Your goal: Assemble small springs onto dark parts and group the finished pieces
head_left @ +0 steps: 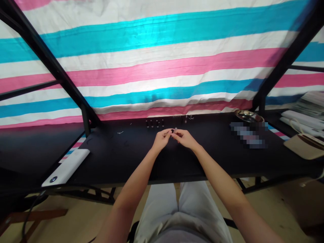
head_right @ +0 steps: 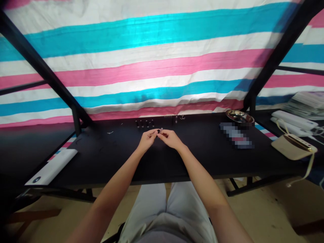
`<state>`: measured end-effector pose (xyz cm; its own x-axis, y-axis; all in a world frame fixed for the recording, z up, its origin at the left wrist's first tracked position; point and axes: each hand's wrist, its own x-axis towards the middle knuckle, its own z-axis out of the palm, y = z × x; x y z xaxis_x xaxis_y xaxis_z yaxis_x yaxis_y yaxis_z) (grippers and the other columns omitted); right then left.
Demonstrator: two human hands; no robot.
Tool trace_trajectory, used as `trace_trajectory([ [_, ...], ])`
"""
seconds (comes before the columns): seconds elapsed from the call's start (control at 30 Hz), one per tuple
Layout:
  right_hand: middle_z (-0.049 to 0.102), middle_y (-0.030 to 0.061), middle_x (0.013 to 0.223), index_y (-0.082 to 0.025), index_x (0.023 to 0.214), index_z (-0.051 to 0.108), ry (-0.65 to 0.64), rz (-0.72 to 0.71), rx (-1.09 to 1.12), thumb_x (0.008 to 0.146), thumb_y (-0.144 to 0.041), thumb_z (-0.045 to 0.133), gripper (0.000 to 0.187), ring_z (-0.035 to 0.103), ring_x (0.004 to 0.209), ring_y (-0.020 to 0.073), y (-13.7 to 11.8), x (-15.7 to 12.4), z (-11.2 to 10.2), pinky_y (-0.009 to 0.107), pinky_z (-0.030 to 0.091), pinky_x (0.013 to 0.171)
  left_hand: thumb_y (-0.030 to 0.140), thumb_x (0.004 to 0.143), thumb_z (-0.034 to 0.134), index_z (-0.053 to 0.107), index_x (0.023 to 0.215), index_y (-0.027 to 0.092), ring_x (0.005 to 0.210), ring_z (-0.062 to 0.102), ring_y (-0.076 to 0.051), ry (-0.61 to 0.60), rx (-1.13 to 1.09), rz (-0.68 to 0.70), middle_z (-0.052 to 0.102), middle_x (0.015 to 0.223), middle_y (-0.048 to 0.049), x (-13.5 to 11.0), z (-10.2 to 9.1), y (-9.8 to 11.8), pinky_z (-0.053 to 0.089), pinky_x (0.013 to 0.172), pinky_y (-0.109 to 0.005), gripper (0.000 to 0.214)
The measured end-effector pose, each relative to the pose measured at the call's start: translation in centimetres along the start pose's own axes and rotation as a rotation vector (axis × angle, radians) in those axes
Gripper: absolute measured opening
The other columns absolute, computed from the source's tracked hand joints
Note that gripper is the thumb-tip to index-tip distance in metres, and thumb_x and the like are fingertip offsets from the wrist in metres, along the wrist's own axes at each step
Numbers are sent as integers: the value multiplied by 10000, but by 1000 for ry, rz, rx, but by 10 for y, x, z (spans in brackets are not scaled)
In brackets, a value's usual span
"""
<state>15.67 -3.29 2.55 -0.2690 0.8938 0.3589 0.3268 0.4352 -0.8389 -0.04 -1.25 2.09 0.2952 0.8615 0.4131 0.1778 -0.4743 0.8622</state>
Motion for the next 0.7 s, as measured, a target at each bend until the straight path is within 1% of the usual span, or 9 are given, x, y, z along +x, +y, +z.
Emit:
trace_trajectory([
  [0.1,517,-11,613,-166,700,551,32,-9,-42,799,-450,512,302,459,509,92,4,1,1,225,385,507,374,847,481,660,1026,136,672,633,-160,-21,33,-17,688,700,-56,-1,-1,4,498,602,-254,348],
  [0.2,519,-14,596,-171,683,543,51,0,-80,792,-424,520,277,461,511,98,7,1,1,228,384,508,353,851,479,649,1076,133,573,596,-138,-72,79,-48,642,584,-36,-1,-2,7,469,543,-232,358],
  [0.37,511,-21,542,-176,634,518,71,30,-139,775,-415,532,278,454,494,102,9,2,2,225,365,488,346,852,466,614,1150,132,402,444,-79,-161,103,-83,500,434,33,-1,-4,5,372,433,-188,396],
  [0.43,503,-25,521,-179,627,510,75,36,-149,780,-416,523,282,454,480,102,10,2,3,222,360,481,362,854,453,585,1192,146,366,381,-63,-188,105,-112,441,415,60,-1,-4,2,330,407,-180,422],
  [0.53,506,-29,510,-182,618,502,78,59,-131,787,-411,508,285,449,443,95,12,2,5,220,358,467,379,857,438,552,1230,159,364,350,-58,-196,125,-125,390,410,78,-1,-4,-1,317,416,-179,448],
  [0.63,504,-35,493,-181,604,496,65,97,-83,781,-394,510,277,451,400,87,14,3,5,215,359,449,366,859,434,524,1256,154,378,344,-60,-177,169,-103,397,421,79,-2,-3,-4,330,442,-184,459],
  [0.7,504,-35,479,-177,591,496,87,135,-70,767,-382,523,271,457,381,86,18,6,2,212,364,439,347,852,447,528,1252,161,388,337,-62,-134,236,-79,418,435,74,-2,-2,-7,331,452,-187,449],
])
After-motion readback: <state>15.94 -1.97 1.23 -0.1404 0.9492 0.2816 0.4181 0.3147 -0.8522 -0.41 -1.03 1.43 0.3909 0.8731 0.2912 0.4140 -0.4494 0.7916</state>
